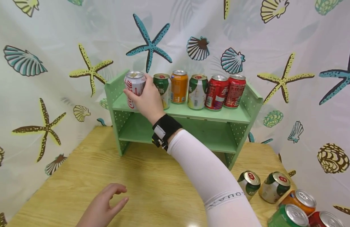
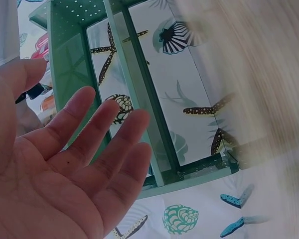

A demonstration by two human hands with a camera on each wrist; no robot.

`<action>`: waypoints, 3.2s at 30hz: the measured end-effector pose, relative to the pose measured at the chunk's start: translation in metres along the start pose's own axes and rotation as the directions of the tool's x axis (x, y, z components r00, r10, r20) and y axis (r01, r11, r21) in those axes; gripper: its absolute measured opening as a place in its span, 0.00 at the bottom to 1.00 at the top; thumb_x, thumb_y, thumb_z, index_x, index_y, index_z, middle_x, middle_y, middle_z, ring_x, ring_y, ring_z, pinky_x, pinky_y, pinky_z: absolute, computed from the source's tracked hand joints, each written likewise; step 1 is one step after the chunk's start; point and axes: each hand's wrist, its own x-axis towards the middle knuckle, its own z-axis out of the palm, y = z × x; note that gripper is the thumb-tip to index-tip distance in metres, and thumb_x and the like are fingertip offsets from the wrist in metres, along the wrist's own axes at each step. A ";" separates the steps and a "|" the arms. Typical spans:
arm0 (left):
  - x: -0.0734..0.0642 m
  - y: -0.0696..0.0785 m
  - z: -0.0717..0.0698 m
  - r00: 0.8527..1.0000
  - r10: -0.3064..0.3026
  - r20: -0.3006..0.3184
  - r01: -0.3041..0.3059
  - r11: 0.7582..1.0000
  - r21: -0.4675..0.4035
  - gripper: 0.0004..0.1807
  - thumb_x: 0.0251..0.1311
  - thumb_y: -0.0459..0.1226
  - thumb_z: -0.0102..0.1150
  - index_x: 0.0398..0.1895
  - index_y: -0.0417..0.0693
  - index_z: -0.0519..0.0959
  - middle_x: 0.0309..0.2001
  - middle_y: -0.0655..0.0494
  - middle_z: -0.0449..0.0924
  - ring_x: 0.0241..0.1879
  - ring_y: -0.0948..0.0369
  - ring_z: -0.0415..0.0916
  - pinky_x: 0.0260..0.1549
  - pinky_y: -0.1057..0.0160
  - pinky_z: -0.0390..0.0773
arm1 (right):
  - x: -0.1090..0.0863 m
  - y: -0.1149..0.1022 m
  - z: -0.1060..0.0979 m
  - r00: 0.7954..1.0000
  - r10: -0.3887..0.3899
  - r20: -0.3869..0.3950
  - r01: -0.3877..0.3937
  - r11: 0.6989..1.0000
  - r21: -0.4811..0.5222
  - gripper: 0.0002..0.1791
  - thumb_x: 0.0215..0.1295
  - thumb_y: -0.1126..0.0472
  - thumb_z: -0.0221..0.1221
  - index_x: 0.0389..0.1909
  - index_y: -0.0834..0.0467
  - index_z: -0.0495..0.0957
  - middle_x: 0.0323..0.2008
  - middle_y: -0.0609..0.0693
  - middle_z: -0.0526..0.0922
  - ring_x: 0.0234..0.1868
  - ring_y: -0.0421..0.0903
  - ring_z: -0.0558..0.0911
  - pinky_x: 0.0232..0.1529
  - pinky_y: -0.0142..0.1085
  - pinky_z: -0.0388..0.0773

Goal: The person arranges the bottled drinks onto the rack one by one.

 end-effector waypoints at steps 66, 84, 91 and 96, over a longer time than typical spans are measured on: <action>0.005 -0.005 0.014 0.994 0.060 0.091 -0.056 0.998 -0.038 0.06 0.65 0.41 0.70 0.42 0.59 0.82 0.47 0.68 0.80 0.48 0.58 0.81 0.46 0.60 0.83 | 0.012 0.007 0.045 0.993 0.096 -0.070 -0.098 0.995 -0.016 0.55 0.76 0.45 0.58 0.82 0.58 0.27 0.81 0.61 0.45 0.79 0.56 0.60 0.77 0.46 0.62; 0.007 -0.004 0.019 0.992 0.107 0.070 -0.107 0.994 0.000 0.07 0.62 0.38 0.72 0.40 0.56 0.83 0.44 0.71 0.80 0.46 0.61 0.81 0.48 0.58 0.83 | -0.067 0.017 0.015 0.988 -0.151 0.023 0.153 0.983 -0.100 0.43 0.78 0.48 0.56 0.82 0.57 0.45 0.78 0.59 0.54 0.78 0.52 0.59 0.79 0.47 0.59; 0.004 -0.004 0.020 0.987 0.151 0.048 -0.151 0.989 0.006 0.07 0.62 0.39 0.72 0.40 0.56 0.82 0.45 0.72 0.80 0.46 0.63 0.81 0.45 0.60 0.83 | -0.099 0.038 -0.010 0.943 -0.329 0.039 0.330 0.925 -0.187 0.30 0.77 0.53 0.58 0.73 0.60 0.65 0.69 0.57 0.68 0.70 0.54 0.68 0.72 0.49 0.66; 0.003 -0.001 0.020 0.984 0.173 0.030 -0.174 0.984 0.026 0.08 0.62 0.39 0.72 0.40 0.57 0.82 0.46 0.70 0.81 0.46 0.64 0.81 0.45 0.60 0.84 | -0.114 0.059 -0.026 0.937 -0.340 0.084 0.350 0.914 -0.204 0.27 0.76 0.55 0.60 0.70 0.59 0.69 0.66 0.56 0.72 0.67 0.53 0.71 0.70 0.51 0.67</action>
